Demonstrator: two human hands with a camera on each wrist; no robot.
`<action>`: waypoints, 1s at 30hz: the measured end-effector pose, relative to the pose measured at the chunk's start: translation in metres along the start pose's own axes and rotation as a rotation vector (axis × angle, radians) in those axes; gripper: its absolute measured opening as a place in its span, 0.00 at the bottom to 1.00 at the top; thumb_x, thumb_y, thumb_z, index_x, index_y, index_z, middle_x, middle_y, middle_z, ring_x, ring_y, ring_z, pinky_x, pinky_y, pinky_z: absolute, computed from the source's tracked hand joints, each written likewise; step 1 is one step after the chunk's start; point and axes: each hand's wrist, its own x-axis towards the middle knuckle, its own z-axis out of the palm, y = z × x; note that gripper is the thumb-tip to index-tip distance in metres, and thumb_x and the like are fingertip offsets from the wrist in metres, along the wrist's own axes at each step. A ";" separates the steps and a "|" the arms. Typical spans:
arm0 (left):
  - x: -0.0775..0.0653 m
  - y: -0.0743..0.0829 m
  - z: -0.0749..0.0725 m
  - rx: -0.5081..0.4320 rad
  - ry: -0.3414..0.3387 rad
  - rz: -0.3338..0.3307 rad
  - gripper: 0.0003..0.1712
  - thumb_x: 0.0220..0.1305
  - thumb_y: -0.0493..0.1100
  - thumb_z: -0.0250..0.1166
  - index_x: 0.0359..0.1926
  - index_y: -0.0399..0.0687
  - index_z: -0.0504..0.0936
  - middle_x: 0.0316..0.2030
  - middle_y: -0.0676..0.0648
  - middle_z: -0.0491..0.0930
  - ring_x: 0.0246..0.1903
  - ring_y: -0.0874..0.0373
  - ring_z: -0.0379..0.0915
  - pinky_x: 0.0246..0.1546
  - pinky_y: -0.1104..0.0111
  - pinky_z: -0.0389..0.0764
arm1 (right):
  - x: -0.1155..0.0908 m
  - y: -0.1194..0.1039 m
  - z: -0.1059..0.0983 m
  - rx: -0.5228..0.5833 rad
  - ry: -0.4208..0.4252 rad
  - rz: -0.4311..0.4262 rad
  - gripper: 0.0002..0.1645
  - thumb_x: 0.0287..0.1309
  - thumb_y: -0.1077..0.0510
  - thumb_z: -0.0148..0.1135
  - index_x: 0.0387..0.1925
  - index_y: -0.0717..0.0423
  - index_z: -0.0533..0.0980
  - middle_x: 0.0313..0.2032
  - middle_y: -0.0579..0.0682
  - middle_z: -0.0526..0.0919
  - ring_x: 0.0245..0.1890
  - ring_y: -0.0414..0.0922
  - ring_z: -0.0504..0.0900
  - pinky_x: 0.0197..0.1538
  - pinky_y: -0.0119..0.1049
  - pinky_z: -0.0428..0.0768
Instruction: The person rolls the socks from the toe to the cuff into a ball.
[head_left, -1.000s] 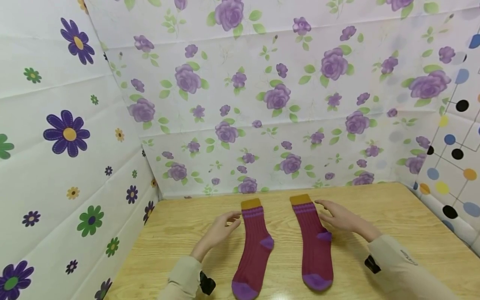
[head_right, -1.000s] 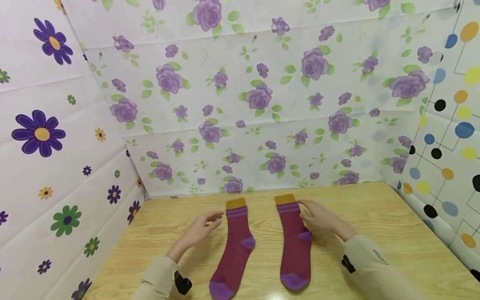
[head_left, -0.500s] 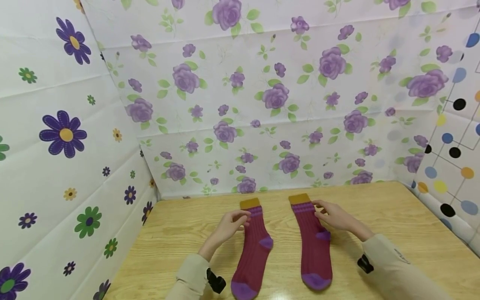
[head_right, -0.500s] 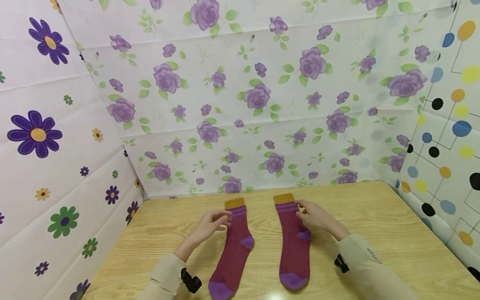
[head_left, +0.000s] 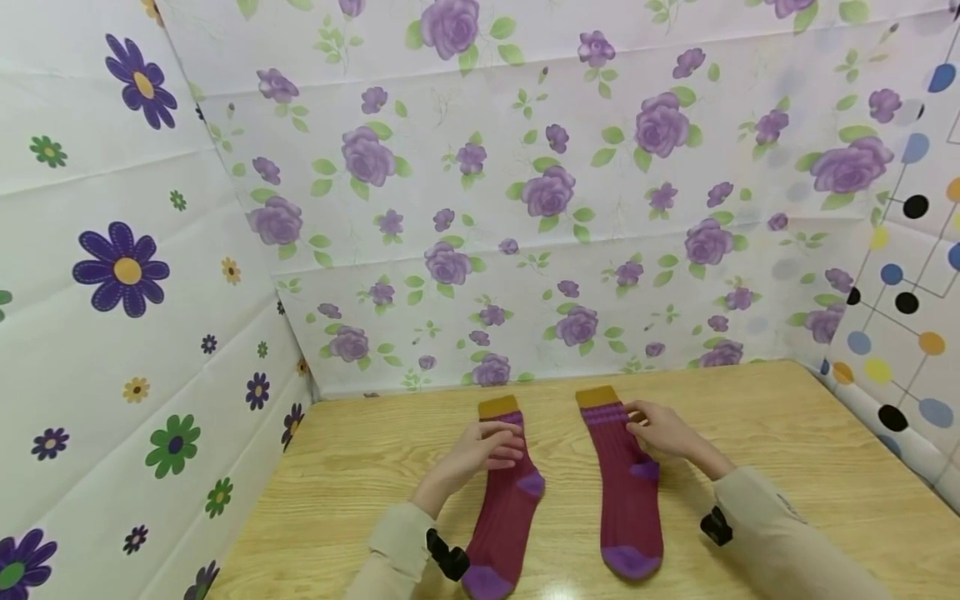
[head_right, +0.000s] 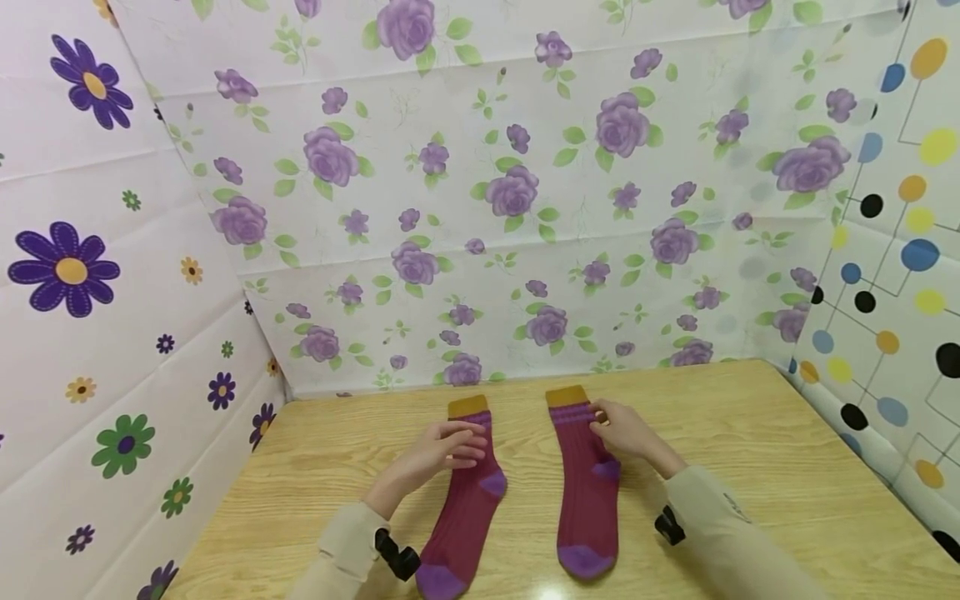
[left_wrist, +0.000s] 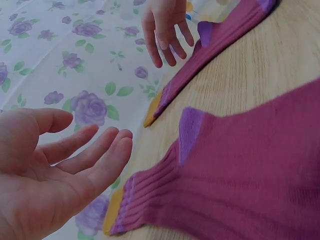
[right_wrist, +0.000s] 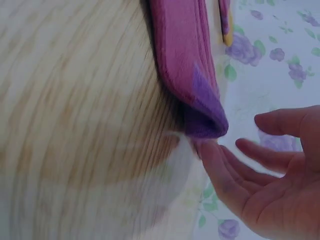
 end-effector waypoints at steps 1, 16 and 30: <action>0.001 0.000 0.002 -0.016 -0.011 -0.011 0.25 0.76 0.42 0.47 0.64 0.26 0.66 0.57 0.23 0.71 0.54 0.38 0.76 0.53 0.59 0.79 | 0.000 -0.001 0.001 0.023 -0.005 0.028 0.24 0.66 0.62 0.52 0.60 0.73 0.68 0.51 0.72 0.77 0.37 0.53 0.83 0.36 0.42 0.81; 0.017 0.004 0.029 -0.148 -0.094 -0.106 0.27 0.76 0.42 0.46 0.67 0.25 0.60 0.62 0.23 0.65 0.60 0.34 0.69 0.58 0.54 0.74 | -0.001 -0.015 0.006 0.118 -0.012 0.284 0.28 0.61 0.59 0.58 0.57 0.75 0.69 0.15 0.45 0.71 0.12 0.37 0.61 0.21 0.34 0.68; 0.031 -0.002 0.066 -0.209 -0.076 -0.171 0.31 0.73 0.42 0.52 0.68 0.25 0.58 0.62 0.24 0.65 0.60 0.33 0.68 0.61 0.49 0.71 | 0.005 -0.014 0.015 0.090 0.053 0.329 0.29 0.58 0.56 0.62 0.08 0.47 0.58 0.10 0.39 0.53 0.12 0.35 0.53 0.19 0.29 0.59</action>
